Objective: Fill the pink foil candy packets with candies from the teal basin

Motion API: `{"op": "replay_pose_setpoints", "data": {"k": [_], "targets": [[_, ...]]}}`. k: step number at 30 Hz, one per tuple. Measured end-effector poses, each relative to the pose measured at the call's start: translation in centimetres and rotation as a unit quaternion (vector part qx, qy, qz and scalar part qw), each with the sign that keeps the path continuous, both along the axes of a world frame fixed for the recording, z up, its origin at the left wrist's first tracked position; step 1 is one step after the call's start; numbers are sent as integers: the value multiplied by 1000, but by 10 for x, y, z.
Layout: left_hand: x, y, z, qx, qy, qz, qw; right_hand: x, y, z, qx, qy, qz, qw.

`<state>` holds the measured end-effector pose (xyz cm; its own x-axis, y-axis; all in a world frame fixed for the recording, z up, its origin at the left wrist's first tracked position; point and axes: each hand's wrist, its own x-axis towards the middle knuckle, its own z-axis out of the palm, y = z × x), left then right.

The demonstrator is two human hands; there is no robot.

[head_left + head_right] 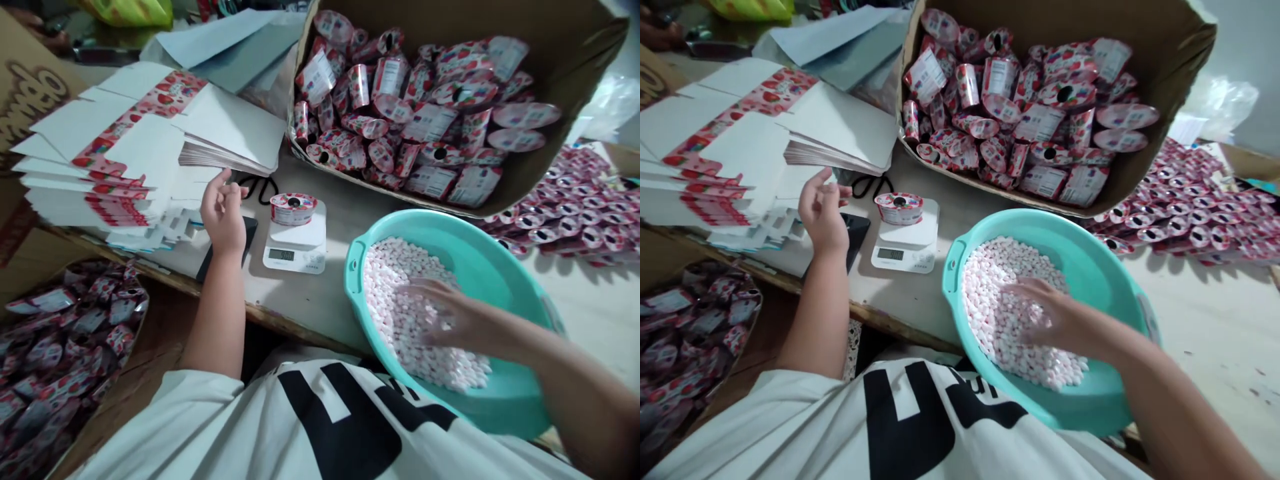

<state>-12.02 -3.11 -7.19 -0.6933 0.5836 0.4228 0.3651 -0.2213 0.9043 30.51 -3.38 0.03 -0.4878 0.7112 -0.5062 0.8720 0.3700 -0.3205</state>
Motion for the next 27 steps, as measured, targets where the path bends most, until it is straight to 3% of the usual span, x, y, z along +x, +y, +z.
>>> {"op": "replay_pose_setpoints", "data": {"k": [2,5,13,17,19,21,24,27], "targets": [[5,1,1,-17,6,-6,1000,-4,-13,-15,-10,25,-10,1000],[10,2,1,-39,6,-13,999,-5,-13,-25,-18,80,-16,997],[8,4,-4,-78,-1,-20,997,-2,9,-18,24,69,0,997],[10,-1,-4,-88,42,-113,989,5,11,-16,63,78,-30,994],[14,-2,-5,-117,103,-182,971,8,12,-16,54,72,-49,995],[18,-1,-7,-151,158,-205,954,10,12,-15,36,65,-58,996],[27,4,-4,-144,205,-159,955,10,12,-13,24,67,-53,996],[42,5,16,-66,254,-110,959,10,11,-12,17,73,-44,996]]}}
